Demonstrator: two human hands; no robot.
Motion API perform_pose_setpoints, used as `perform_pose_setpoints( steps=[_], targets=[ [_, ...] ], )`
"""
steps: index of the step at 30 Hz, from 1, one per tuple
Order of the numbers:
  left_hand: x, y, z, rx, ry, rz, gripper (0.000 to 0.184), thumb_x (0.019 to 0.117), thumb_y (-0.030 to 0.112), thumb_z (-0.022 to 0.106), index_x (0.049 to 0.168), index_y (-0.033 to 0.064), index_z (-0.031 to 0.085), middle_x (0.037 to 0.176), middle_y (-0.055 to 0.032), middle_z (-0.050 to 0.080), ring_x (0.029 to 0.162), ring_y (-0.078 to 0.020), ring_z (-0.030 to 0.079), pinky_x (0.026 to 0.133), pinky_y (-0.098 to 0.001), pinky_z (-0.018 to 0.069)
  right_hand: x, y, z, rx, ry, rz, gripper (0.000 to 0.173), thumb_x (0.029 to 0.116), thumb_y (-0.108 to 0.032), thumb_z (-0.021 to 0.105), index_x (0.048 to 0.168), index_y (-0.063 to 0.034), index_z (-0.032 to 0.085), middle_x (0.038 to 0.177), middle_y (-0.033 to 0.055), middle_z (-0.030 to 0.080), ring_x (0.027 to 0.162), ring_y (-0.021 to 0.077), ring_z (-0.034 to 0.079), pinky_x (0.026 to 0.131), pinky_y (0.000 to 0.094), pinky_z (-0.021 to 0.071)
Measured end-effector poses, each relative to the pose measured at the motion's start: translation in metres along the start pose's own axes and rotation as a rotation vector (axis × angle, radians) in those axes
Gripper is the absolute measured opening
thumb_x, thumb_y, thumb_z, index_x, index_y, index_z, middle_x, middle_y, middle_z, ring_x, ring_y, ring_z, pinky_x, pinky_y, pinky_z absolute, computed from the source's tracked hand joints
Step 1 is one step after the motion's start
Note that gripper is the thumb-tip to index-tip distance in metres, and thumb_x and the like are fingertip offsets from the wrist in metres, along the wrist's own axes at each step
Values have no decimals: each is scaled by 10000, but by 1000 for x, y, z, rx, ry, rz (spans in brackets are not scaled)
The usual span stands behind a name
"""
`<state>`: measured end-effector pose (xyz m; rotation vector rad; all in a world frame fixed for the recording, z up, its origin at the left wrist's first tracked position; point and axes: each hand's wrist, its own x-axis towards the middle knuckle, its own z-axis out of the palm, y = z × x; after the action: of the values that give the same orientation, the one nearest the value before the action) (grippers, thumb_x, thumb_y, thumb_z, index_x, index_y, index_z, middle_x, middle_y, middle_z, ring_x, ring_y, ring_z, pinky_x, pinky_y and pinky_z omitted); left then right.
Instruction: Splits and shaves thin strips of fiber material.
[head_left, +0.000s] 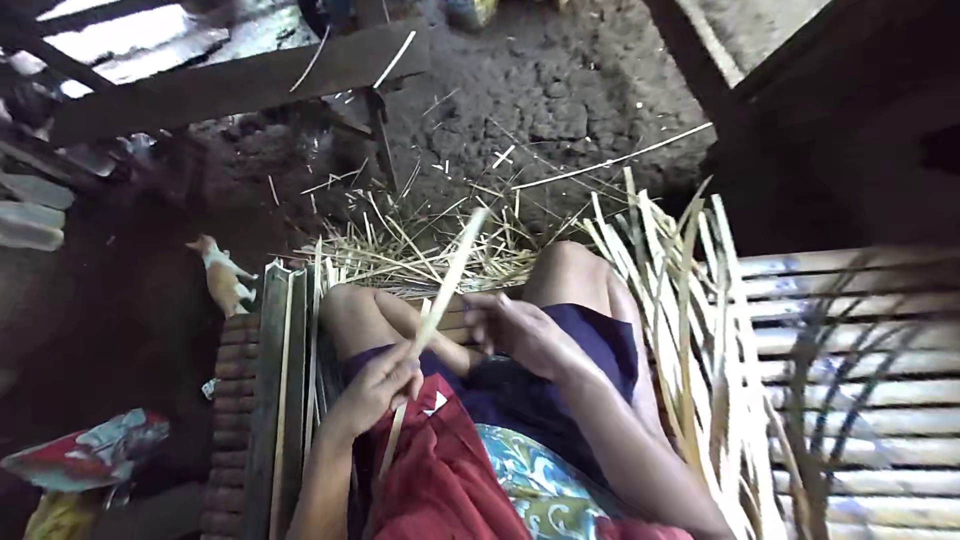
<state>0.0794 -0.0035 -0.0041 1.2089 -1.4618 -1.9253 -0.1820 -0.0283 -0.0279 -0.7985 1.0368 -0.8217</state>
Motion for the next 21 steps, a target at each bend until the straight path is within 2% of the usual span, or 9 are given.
perform_pose_setpoints(
  steps=[2, 4, 6, 7, 8, 10, 13, 16, 21],
  targets=[
    [-25, -12, 0, 33, -9, -52, 396, 1090, 220, 386, 1402, 22, 529, 751, 114, 573, 552, 63, 445, 505, -110, 382, 27, -6, 20, 164, 25, 1, 349, 1123, -215, 330, 1259, -70, 616, 815, -39, 675, 610, 16, 597, 571, 177, 524],
    [-46, -27, -3, 82, 41, -120, 386, 1084, 221, 383, 1369, 29, 559, 786, 97, 610, 587, 45, 506, 539, -132, 439, 38, -8, 25, 168, 18, -22, 254, 1086, -96, 438, 1227, -44, 643, 783, -22, 657, 598, 21, 592, 568, 173, 530],
    [-51, -34, -5, 133, 58, -149, 388, 1074, 197, 418, 1374, -7, 556, 921, 35, 681, 724, -2, 612, 680, -187, 532, 39, 1, 28, 105, -15, -44, 222, 1058, -50, 489, 1208, -31, 651, 793, -12, 672, 625, 38, 623, 606, 200, 562],
    [-47, -30, 0, 150, 83, -141, 407, 1067, 189, 454, 1396, -40, 523, 998, -12, 694, 801, -34, 644, 756, -226, 555, 37, 7, 32, 70, -36, -49, 219, 1047, -39, 510, 1205, -18, 660, 800, -7, 677, 637, 44, 631, 619, 209, 570],
    [-37, -22, 7, 163, 133, -124, 431, 1060, 189, 482, 1413, -57, 491, 1048, -44, 690, 839, -53, 659, 789, -245, 567, 34, 11, 37, 41, -58, -55, 210, 1035, -31, 533, 1187, -5, 674, 792, -5, 676, 639, 47, 630, 626, 213, 569],
    [-11, -5, 24, 158, 309, -64, 414, 1048, 173, 530, 1374, -81, 521, 1048, -84, 696, 817, -66, 672, 771, -246, 579, 29, 19, 48, -9, -80, -86, 150, 1001, -31, 588, 1089, -6, 708, 773, -13, 685, 638, 41, 625, 633, 209, 559],
    [19, 2, 39, 81, 540, 106, 174, 1000, 52, 608, 1141, -47, 634, 865, -43, 700, 669, -49, 664, 649, -209, 585, 18, 16, 56, 35, -14, -162, 84, 953, -9, 653, 1006, -17, 717, 758, -7, 710, 638, 53, 659, 641, 220, 587],
    [28, 2, 40, -17, 561, 186, 107, 987, 11, 611, 1090, -10, 633, 854, -25, 700, 665, -60, 668, 640, -217, 593, 14, 6, 50, 124, -4, -157, 149, 979, 21, 582, 1038, 7, 718, 797, 28, 735, 689, 91, 701, 705, 256, 615],
    [25, -1, 41, -41, 558, 189, 107, 970, -10, 623, 1075, -16, 638, 831, -25, 693, 656, -59, 664, 645, -220, 596, 16, 8, 47, 48, -14, -185, 112, 951, 17, 622, 921, -21, 722, 753, 12, 726, 654, 82, 696, 669, 246, 614]
  ],
)
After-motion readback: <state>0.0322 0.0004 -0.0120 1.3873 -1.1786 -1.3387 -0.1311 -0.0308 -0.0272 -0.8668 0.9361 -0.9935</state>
